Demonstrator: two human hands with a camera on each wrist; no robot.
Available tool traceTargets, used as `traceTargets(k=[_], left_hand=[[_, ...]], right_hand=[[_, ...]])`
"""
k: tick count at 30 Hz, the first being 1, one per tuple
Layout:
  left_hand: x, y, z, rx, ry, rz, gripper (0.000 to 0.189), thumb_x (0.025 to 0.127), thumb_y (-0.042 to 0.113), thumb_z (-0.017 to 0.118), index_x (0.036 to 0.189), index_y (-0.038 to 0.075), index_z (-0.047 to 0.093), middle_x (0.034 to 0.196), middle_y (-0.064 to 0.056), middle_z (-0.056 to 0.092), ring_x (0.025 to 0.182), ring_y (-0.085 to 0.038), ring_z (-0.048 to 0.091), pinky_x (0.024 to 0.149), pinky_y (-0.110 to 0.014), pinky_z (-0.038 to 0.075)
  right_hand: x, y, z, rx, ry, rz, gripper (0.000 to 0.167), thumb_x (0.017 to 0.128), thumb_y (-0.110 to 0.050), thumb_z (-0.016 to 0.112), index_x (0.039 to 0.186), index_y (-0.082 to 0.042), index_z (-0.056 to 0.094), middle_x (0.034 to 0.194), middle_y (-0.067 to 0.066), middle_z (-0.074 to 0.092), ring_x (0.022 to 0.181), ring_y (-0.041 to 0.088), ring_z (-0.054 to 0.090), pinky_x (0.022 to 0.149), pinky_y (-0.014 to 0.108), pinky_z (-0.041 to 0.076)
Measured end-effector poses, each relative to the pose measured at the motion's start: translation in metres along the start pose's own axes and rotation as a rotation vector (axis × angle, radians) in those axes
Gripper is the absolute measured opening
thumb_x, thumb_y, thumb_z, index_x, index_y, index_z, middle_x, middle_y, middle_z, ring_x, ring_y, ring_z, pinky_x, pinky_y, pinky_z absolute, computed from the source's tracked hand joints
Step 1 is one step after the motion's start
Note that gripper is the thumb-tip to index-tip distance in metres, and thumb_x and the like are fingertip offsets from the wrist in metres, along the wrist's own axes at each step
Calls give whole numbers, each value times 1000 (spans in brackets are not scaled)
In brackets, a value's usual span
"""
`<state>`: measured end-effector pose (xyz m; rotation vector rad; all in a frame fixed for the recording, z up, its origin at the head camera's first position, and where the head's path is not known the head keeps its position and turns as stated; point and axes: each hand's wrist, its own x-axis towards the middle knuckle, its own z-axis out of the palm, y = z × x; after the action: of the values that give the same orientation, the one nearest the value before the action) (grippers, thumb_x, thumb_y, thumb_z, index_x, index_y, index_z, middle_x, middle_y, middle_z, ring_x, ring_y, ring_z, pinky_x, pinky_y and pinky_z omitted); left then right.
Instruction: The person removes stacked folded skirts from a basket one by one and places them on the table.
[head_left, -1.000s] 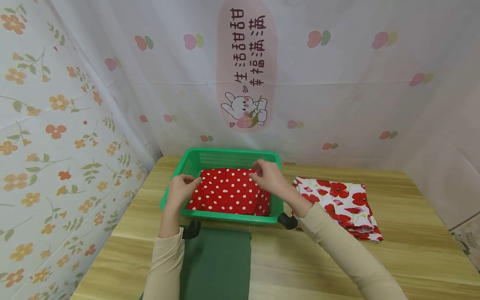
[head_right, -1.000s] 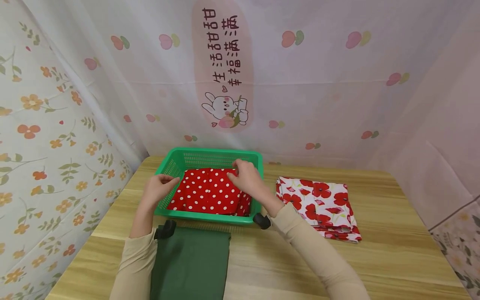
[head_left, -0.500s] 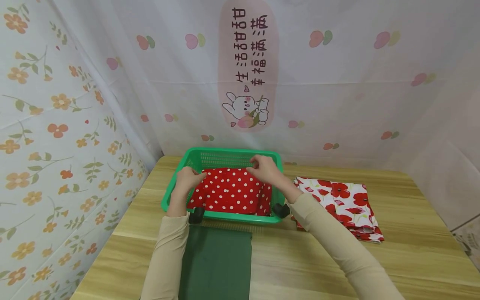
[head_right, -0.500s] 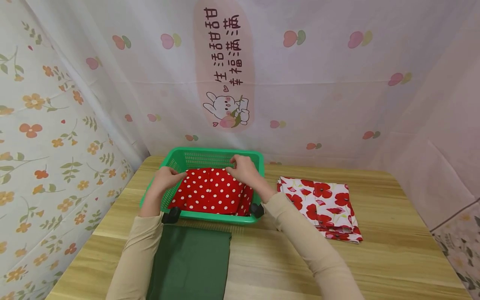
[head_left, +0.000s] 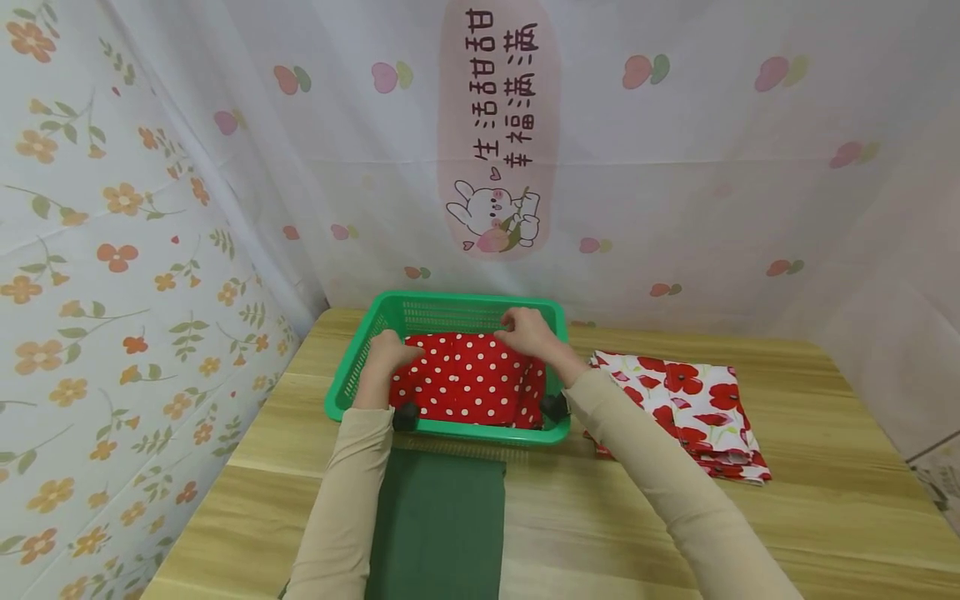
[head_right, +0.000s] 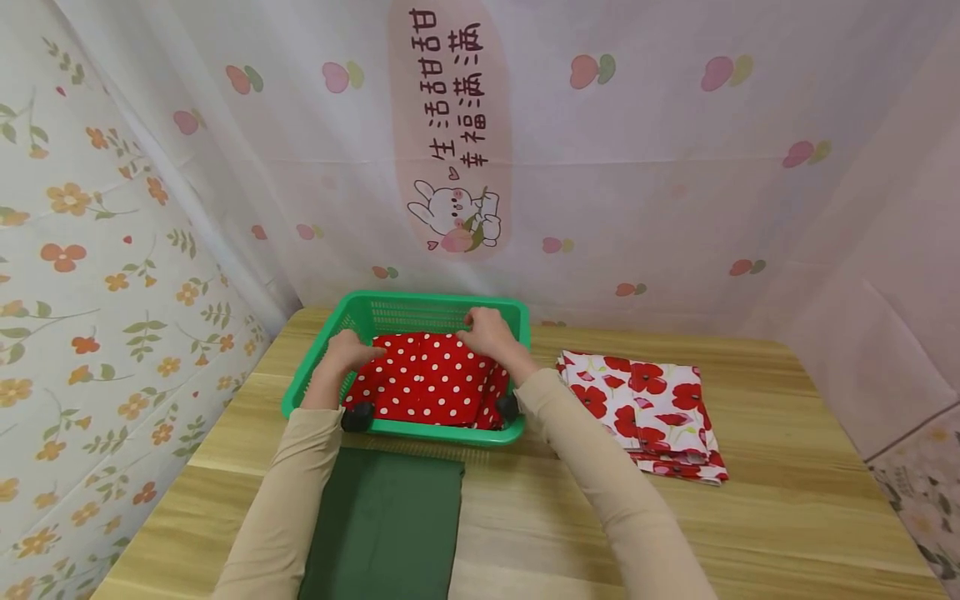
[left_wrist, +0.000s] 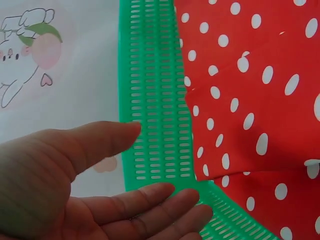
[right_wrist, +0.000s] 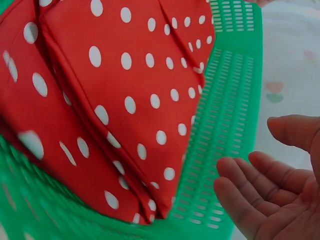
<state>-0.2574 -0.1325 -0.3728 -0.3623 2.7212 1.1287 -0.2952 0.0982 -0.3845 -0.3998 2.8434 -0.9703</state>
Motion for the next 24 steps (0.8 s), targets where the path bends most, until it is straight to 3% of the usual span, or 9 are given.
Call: traceTargets(k=[9, 17, 24], left_hand=[[6, 6, 0, 125, -20, -19, 52, 84, 17, 65, 123, -11, 47, 116, -25, 51, 109, -36, 49, 90, -45, 47], [10, 8, 4, 110, -49, -90, 50, 82, 16, 69, 122, -6, 48, 117, -23, 51, 109, -36, 50, 90, -45, 47], [13, 1, 7, 124, -70, -128, 51, 80, 12, 70, 122, -6, 48, 119, -23, 50, 111, -36, 49, 91, -43, 48]], right_hand=[[10, 9, 10, 56, -24, 144, 36, 90, -16, 59, 118, 7, 55, 115, 20, 56, 102, 30, 54, 86, 39, 49], [15, 18, 17, 55, -62, 229, 31, 88, -16, 61, 109, 5, 56, 104, 18, 59, 93, 29, 58, 81, 38, 51], [15, 20, 19, 38, -92, 271, 36, 86, -16, 63, 112, 6, 54, 106, 19, 58, 98, 31, 57, 86, 40, 49]])
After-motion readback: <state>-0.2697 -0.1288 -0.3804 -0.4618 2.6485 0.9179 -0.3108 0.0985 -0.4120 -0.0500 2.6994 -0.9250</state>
